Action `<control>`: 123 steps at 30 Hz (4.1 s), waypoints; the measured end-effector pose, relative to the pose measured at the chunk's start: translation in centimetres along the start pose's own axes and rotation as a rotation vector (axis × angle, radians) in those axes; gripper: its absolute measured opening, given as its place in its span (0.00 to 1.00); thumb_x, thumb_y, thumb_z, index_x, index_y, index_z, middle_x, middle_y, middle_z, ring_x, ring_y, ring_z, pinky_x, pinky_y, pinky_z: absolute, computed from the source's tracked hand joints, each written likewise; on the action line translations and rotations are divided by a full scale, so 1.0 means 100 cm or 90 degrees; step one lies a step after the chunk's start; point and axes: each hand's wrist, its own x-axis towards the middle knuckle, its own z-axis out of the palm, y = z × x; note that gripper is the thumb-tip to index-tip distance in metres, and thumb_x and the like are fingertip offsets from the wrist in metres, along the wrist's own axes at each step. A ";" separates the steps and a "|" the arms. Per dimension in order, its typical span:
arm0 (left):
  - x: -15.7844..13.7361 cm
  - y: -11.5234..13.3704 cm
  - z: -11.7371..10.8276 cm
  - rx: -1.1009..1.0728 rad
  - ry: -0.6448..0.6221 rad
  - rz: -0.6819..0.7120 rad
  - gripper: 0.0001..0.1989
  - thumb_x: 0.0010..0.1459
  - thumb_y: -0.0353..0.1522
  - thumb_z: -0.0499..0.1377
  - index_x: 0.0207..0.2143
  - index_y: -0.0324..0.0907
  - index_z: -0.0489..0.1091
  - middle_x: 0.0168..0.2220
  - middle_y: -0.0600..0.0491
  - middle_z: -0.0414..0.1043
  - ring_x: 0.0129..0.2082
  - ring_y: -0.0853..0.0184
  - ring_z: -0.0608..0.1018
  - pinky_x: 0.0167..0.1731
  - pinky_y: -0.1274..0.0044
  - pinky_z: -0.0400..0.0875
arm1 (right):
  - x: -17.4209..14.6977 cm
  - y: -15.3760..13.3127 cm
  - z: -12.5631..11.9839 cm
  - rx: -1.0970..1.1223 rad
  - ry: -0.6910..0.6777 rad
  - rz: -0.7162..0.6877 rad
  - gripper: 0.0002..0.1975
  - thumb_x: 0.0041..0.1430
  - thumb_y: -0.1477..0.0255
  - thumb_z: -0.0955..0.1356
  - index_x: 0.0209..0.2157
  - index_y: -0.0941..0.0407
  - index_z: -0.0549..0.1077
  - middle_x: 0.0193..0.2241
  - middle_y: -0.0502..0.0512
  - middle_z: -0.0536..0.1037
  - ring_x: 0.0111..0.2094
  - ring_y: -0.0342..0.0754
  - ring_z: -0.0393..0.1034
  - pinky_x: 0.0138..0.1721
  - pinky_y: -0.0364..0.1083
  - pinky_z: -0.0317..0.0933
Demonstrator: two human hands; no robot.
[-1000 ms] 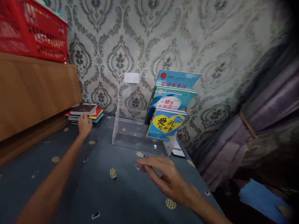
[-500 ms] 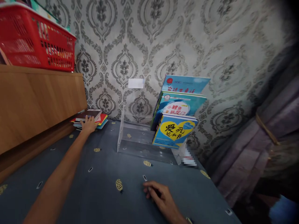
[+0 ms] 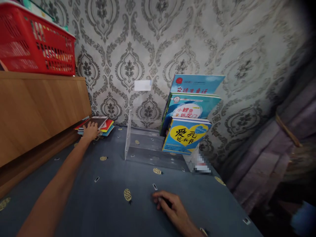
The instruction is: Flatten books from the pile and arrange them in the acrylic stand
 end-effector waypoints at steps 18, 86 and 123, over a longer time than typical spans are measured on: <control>-0.032 0.016 0.002 0.077 0.010 0.129 0.31 0.59 0.28 0.51 0.66 0.41 0.58 0.68 0.37 0.57 0.67 0.42 0.60 0.57 0.46 0.60 | 0.000 0.000 0.004 0.003 0.010 -0.005 0.22 0.65 0.56 0.62 0.40 0.57 0.79 0.31 0.58 0.81 0.30 0.49 0.77 0.35 0.47 0.70; -0.227 0.131 -0.077 0.023 -0.314 0.163 0.23 0.69 0.46 0.49 0.41 0.38 0.75 0.39 0.39 0.80 0.43 0.51 0.81 0.36 0.71 0.68 | -0.004 -0.009 -0.023 -0.181 0.161 -0.155 0.14 0.65 0.75 0.61 0.43 0.55 0.78 0.38 0.57 0.79 0.40 0.50 0.74 0.41 0.48 0.68; -0.280 0.200 -0.022 -0.284 -0.055 0.488 0.22 0.69 0.39 0.50 0.60 0.39 0.66 0.64 0.40 0.65 0.63 0.54 0.69 0.61 0.59 0.66 | -0.020 -0.031 -0.027 -0.505 0.021 -0.070 0.20 0.68 0.70 0.65 0.59 0.60 0.71 0.58 0.64 0.74 0.58 0.57 0.67 0.60 0.58 0.60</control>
